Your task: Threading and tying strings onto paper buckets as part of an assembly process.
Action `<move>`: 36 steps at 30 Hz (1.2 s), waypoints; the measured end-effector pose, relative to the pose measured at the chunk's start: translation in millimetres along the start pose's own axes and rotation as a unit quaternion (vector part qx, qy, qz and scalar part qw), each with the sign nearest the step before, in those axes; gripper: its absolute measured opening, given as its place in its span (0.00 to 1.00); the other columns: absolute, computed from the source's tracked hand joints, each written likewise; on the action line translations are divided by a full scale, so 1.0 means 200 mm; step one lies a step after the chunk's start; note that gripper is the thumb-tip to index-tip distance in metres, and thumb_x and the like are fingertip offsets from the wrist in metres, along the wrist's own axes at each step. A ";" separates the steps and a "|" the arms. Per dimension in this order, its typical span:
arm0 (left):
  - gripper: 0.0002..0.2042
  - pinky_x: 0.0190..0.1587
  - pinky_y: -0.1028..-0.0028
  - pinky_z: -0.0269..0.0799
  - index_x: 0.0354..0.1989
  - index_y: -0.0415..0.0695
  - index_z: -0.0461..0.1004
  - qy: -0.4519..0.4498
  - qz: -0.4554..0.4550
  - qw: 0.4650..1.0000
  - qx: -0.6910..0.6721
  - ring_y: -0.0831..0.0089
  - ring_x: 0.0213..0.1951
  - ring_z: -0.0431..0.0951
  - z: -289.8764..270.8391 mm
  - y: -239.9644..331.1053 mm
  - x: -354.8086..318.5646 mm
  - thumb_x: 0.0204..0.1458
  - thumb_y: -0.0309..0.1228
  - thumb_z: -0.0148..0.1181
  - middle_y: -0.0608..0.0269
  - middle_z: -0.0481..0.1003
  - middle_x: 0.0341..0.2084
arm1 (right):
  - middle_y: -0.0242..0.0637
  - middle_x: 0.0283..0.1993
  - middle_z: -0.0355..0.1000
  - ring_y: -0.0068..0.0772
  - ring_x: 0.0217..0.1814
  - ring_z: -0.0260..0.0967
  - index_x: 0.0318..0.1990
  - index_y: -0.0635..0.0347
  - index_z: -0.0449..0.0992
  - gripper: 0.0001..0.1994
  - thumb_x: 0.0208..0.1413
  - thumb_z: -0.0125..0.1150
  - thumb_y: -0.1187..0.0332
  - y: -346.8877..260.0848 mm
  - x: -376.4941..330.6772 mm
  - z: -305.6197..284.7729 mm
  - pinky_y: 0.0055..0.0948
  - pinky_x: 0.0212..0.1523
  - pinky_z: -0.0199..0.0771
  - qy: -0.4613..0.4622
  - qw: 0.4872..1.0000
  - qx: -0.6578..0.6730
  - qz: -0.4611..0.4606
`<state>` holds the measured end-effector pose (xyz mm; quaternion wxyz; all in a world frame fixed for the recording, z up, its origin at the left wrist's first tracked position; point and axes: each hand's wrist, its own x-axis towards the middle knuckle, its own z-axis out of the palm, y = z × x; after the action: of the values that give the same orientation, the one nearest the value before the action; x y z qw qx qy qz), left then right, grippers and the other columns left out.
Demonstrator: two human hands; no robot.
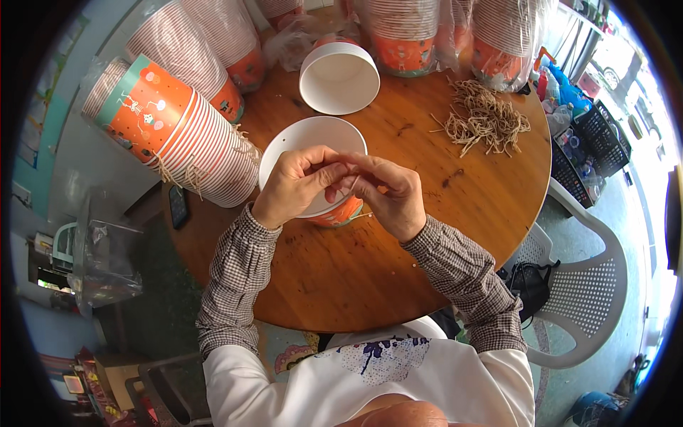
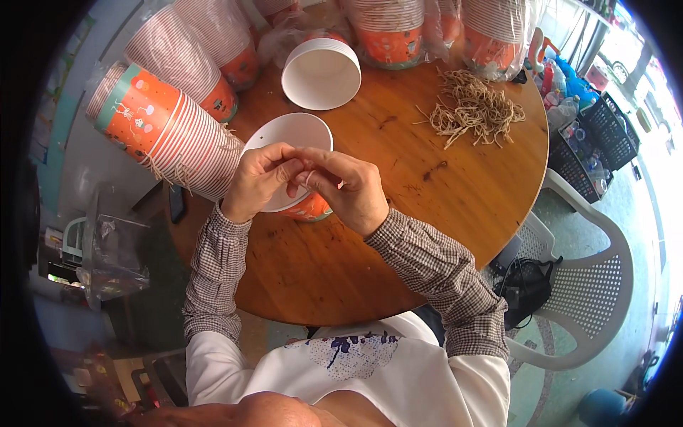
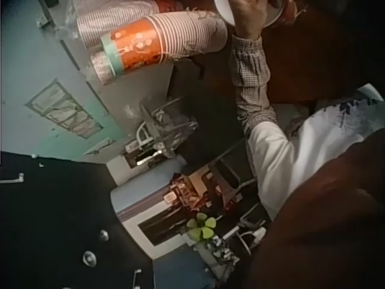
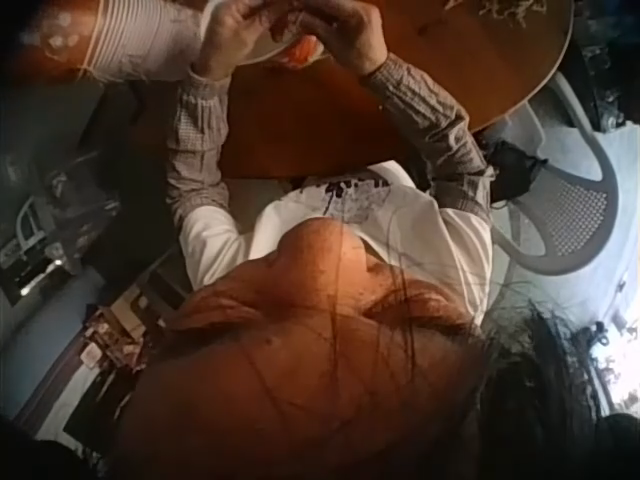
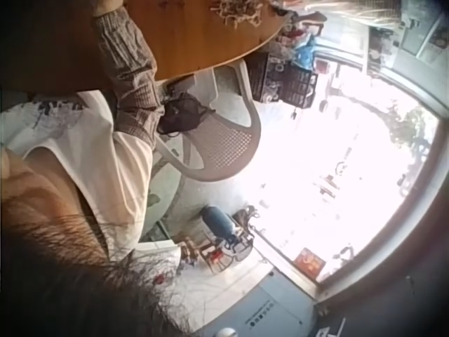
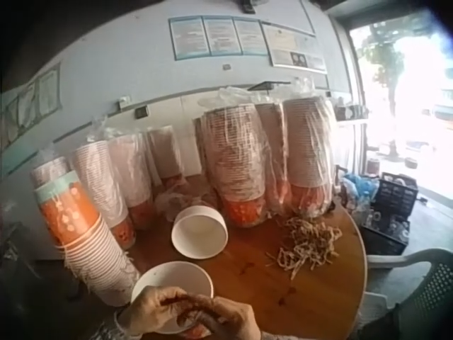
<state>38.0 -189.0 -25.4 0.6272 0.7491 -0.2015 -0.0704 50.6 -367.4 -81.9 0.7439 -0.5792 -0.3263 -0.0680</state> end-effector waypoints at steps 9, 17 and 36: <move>0.07 0.32 0.82 0.73 0.41 0.34 0.73 -0.012 -0.097 0.995 -0.008 0.84 0.27 0.74 0.00 0.02 -0.04 0.57 0.25 0.58 0.66 0.76 0.28 | 0.31 0.27 0.74 0.17 0.28 0.70 0.36 0.65 0.79 0.04 0.56 0.62 0.75 0.01 0.00 -0.05 0.19 0.31 0.72 0.067 0.993 -0.083 0.049; 0.03 0.24 0.83 0.68 0.36 0.36 0.70 0.010 -0.121 0.993 -0.010 0.84 0.21 0.71 0.06 0.06 -0.08 0.59 0.23 0.54 0.65 0.75 0.27 | 0.35 0.22 0.69 0.21 0.21 0.63 0.30 0.65 0.76 0.08 0.53 0.67 0.70 -0.04 0.02 -0.10 0.23 0.24 0.65 0.043 0.971 -0.235 0.017; 0.06 0.23 0.86 0.62 0.38 0.36 0.77 0.060 -0.057 0.996 0.033 0.90 0.20 0.65 0.10 0.05 -0.04 0.58 0.26 0.58 0.72 0.73 0.23 | 0.35 0.33 0.70 0.36 0.30 0.72 0.36 0.58 0.79 0.05 0.50 0.64 0.74 -0.20 0.10 -0.19 0.31 0.30 0.74 -0.107 0.944 -0.285 -0.127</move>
<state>21.7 -205.1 -20.3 0.6079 0.7826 -0.1229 -0.0540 62.4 -408.4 -41.2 0.4937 -0.7246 -0.4420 -0.1894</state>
